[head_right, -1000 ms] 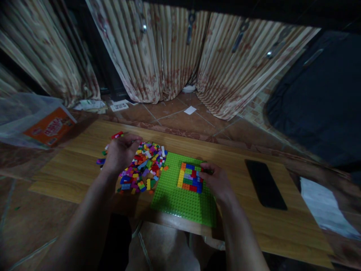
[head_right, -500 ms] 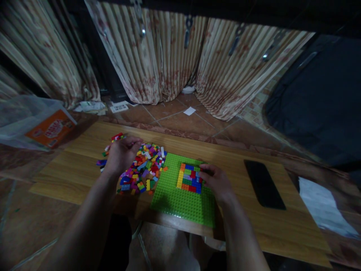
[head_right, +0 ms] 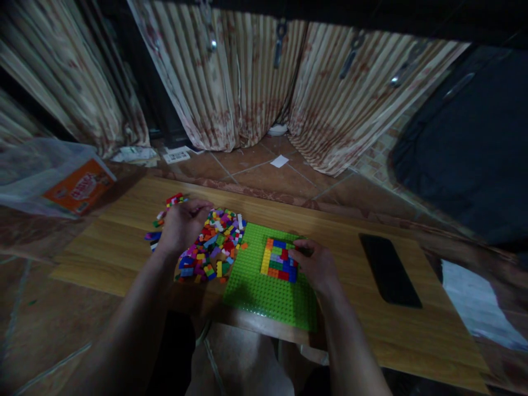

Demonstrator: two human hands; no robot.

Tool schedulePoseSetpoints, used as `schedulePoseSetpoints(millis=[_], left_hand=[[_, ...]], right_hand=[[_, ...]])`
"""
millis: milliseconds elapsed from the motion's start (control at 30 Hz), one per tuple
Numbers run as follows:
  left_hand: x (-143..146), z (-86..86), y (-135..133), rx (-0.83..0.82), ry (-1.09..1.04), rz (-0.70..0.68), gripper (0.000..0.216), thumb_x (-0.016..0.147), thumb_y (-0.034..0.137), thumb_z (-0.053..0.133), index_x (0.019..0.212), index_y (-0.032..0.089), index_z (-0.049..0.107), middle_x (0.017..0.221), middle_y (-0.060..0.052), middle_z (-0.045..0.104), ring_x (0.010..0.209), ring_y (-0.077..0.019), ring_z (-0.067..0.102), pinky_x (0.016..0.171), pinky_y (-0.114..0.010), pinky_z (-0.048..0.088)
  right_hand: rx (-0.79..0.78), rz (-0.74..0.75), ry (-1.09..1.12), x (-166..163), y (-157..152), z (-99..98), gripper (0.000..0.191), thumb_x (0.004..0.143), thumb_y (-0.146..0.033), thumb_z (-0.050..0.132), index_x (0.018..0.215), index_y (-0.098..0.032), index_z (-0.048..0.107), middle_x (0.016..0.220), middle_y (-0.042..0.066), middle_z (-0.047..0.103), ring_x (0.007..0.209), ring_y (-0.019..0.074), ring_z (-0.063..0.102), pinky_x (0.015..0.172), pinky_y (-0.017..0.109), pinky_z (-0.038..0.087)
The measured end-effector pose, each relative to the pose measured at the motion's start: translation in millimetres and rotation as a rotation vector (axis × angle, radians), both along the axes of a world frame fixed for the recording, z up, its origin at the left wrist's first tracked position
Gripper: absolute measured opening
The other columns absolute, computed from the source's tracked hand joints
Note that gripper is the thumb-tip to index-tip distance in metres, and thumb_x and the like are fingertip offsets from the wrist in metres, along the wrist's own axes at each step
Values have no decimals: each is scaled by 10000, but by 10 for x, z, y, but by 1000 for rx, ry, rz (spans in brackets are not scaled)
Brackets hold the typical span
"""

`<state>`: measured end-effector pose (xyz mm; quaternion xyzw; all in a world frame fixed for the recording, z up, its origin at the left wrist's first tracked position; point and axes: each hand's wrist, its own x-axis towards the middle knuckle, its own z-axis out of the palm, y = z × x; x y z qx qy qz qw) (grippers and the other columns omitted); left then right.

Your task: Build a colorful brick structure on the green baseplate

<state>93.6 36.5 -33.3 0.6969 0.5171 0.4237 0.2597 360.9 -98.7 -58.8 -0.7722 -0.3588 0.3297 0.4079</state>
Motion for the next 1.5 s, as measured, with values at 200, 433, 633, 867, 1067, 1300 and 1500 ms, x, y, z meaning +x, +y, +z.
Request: schedulePoseSetpoints(millis=[200,433,633,867,1067,1300,1500], left_hand=[[32,-33,-12,-1,32,-29,210,799,245,544,860,163,727,787,-44,723,662,-152,644,651,-226,496],[37,-10,-29,-1,4,-13,210,804,222,545,880,159,731,860,-45,730,739,-158,656,723,-240,507],[33,-24,-14,6,-1,-29,213,816,206,537,896,163,730,934,-43,732,825,-165,666,780,-248,513],[35,72,-67,-34,10,-14,212,809,141,529,890,151,725,936,-42,732,856,-163,668,807,-247,511],[13,16,-42,-26,7,-16,205,826,184,538,903,154,725,930,-49,733,830,-162,670,799,-252,516],[-8,44,-38,-25,50,-29,216,830,189,530,907,153,728,939,-38,732,823,-153,666,824,-251,511],[-18,53,-37,-31,54,-40,227,827,177,514,906,159,727,937,-32,728,829,-152,658,814,-252,512]], right_hand=[[-17,-19,62,-13,1,22,315,587,-341,755,857,-191,689,660,13,682,565,187,634,490,319,526],[18,-10,94,57,-20,30,420,603,-434,744,924,-169,690,668,24,688,579,188,629,519,312,499],[212,-70,-334,-179,-4,82,334,755,-457,614,915,-178,704,823,76,710,638,189,621,612,328,486],[376,366,-468,-804,21,137,209,888,-306,499,962,-207,668,952,60,665,851,191,624,751,319,491],[355,490,-497,-1067,129,97,213,894,-228,487,1033,-213,648,995,61,644,895,192,629,799,316,491],[330,541,-537,-1211,239,-18,294,880,-221,509,1148,-190,628,1134,94,611,1027,219,605,888,344,494],[272,538,-572,-1298,300,-32,258,885,-214,500,1102,-219,641,1153,78,598,991,222,612,867,355,495]])
